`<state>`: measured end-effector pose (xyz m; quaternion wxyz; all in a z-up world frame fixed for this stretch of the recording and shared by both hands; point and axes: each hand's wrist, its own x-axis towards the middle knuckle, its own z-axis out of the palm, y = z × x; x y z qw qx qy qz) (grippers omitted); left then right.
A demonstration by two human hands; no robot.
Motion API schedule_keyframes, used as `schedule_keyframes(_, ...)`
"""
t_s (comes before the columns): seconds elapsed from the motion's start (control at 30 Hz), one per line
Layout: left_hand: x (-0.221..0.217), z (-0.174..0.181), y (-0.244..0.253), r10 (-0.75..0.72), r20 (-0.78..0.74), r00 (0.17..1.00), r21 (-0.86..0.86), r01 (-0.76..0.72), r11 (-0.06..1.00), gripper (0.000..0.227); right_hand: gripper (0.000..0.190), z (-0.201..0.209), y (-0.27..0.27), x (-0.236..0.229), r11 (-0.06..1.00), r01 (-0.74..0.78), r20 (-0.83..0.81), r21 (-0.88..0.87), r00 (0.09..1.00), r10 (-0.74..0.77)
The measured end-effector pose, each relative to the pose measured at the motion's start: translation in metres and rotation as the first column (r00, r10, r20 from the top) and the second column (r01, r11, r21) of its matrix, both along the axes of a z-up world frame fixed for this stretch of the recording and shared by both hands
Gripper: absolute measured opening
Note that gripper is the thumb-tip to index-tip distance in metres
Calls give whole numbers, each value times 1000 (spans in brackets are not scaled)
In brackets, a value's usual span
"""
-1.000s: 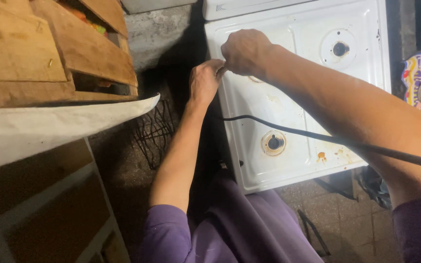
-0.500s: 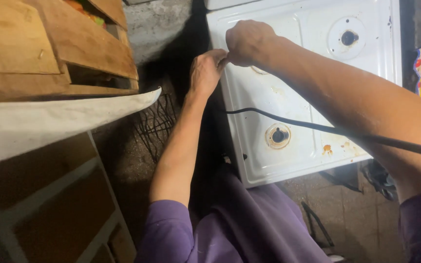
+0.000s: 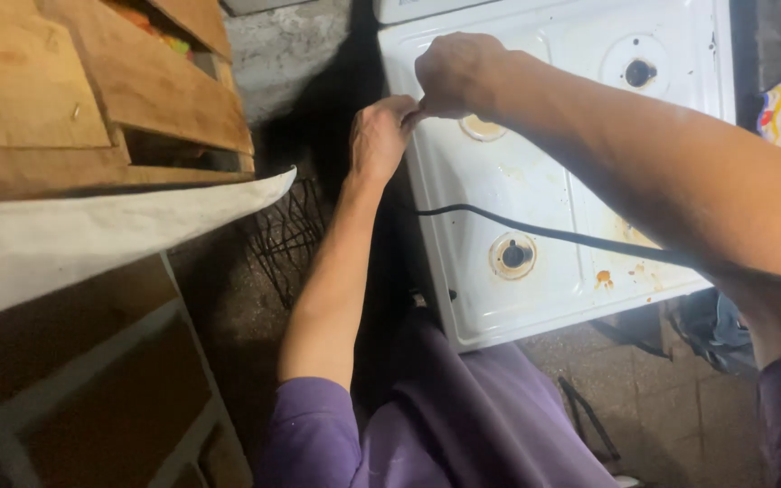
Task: Repairing or disassembling a gas stove top using hand tools like pliers and a screwdriver
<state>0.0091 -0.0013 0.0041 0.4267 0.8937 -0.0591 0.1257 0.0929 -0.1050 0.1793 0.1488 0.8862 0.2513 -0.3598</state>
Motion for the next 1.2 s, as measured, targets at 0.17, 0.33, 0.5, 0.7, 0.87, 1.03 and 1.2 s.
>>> schedule_keyframes(0.17,-1,-8,8,-1,37,999,1,1,1000,24,28,8,3,-13,652,-733,99,-193,646,757)
schedule_keyframes(0.33,1,-9,4,-8,57,998,-9,9,1000,7,46,30,9,-5,931,-359,48,-64,931,362)
schedule_keyframes(0.5,-2,3,2,1,57,998,1,-1,1000,25,34,4,-6,-4,991,-130,-10,23,991,130)
schedule_keyframes(0.7,-6,4,-1,21,-10,1000,-108,-22,994,16,17,-7,-24,-8,699,-715,223,-20,678,700)
schedule_keyframes(0.87,-1,-8,-6,-1,0,1000,-50,1,999,9,64,28,-8,-7,990,142,-43,-6,989,-142)
schedule_keyframes(1.03,-10,-10,-3,58,5,998,-100,-58,993,25,31,-9,-18,-15,909,-417,114,21,904,412)
schedule_keyframes(1.2,-7,4,-3,59,6,998,-94,-58,994,23,16,15,-12,-16,731,-670,179,-129,710,681)
